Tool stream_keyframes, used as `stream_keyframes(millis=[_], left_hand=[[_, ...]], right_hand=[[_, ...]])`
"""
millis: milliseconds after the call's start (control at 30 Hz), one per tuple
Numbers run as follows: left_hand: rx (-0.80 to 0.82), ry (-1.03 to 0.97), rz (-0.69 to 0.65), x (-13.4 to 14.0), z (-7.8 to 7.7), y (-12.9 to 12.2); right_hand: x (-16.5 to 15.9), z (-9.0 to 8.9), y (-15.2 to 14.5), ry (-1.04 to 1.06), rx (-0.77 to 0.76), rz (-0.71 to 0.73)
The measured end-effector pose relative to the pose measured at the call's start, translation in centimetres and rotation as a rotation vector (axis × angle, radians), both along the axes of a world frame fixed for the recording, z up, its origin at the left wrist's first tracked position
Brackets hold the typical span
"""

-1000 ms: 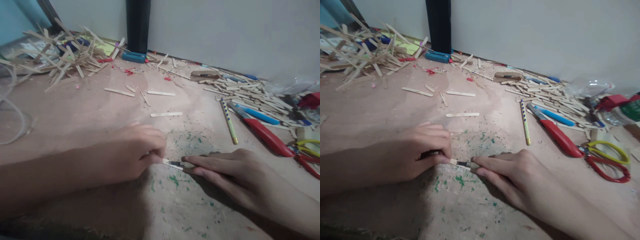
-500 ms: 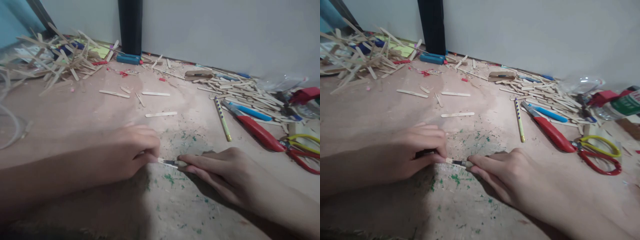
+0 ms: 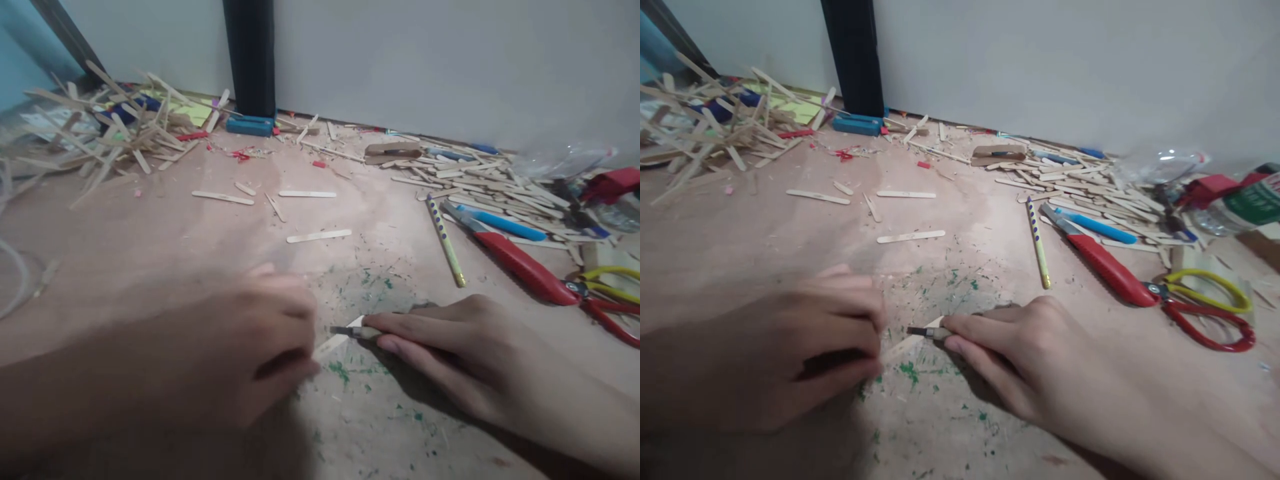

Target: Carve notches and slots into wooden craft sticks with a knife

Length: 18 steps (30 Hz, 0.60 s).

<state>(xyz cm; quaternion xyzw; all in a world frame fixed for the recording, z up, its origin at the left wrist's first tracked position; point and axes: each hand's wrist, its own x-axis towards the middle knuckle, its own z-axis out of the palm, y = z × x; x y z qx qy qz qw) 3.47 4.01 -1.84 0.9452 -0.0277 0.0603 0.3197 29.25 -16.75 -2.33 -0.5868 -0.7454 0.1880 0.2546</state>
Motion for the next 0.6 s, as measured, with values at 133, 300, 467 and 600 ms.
stream_keyframes(millis=[133,300,467,600], left_hand=[[-0.011,-0.018,-0.064,0.2,0.5,0.3],[0.040,-0.086,-0.044,0.5,0.4,1.3],[0.173,-0.016,-0.147,0.6,-0.1,1.3],[0.265,-0.020,-0.163,0.8,-0.9,1.2]], right_hand=[[0.0,0.2,0.1,0.045,0.015,0.007],[0.1,1.4,0.1,0.022,0.048,0.022],[0.3,1.7,-0.3,-0.045,0.021,0.063],[0.4,1.4,-0.4,-0.027,-0.017,0.054]])
